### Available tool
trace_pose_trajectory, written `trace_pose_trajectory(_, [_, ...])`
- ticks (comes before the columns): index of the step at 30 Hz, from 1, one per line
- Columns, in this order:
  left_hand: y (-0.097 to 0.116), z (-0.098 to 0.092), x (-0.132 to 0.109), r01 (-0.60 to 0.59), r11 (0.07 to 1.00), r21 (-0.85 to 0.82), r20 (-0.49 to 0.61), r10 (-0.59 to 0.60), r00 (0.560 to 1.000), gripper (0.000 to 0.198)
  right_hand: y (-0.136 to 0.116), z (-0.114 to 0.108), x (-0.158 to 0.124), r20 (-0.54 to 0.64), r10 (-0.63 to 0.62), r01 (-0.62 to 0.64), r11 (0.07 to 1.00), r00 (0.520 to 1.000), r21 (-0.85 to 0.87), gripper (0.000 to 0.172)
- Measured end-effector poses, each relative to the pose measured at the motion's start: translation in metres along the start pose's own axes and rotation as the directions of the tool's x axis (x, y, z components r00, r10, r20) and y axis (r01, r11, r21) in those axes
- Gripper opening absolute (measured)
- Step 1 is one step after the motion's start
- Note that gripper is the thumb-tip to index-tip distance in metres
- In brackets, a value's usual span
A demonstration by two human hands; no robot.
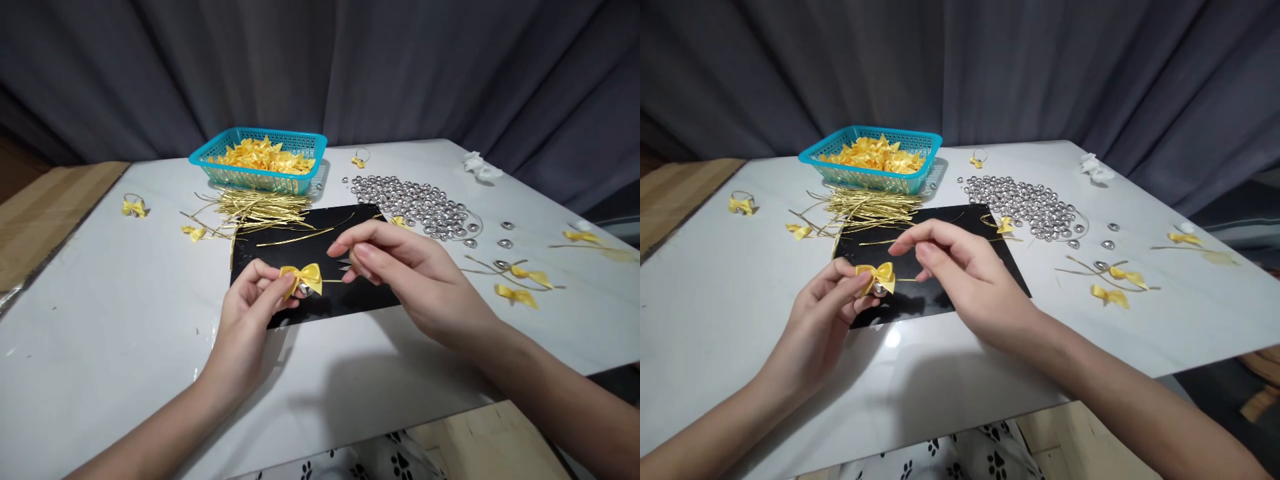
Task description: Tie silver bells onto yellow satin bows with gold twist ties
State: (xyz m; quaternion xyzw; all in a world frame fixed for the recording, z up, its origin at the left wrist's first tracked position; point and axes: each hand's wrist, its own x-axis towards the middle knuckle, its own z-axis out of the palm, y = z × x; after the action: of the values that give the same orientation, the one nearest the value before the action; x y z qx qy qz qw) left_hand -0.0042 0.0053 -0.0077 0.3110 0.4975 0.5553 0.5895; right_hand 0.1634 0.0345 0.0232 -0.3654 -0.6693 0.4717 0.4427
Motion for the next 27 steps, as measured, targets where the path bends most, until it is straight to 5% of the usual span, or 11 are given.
trace_pose_trajectory(9, [-0.005,0.000,-0.008,-0.178,0.978,0.114,0.061,0.172,0.983,0.018,-0.003,0.007,-0.013,0.033,-0.003,0.002,1.000,0.999,0.012,0.004])
trace_pose_trajectory(18, [-0.006,0.000,-0.001,-0.030,0.998,0.059,0.024,0.028,0.999,0.018,-0.003,0.001,-0.008,-0.153,-0.061,0.072,0.995,0.986,0.067,0.004])
trace_pose_trajectory(27, [-0.002,-0.002,-0.002,-0.010,0.999,0.048,0.260,-0.002,0.966,0.018,0.010,-0.007,0.007,-0.212,0.016,-0.003,0.998,0.977,0.058,0.004])
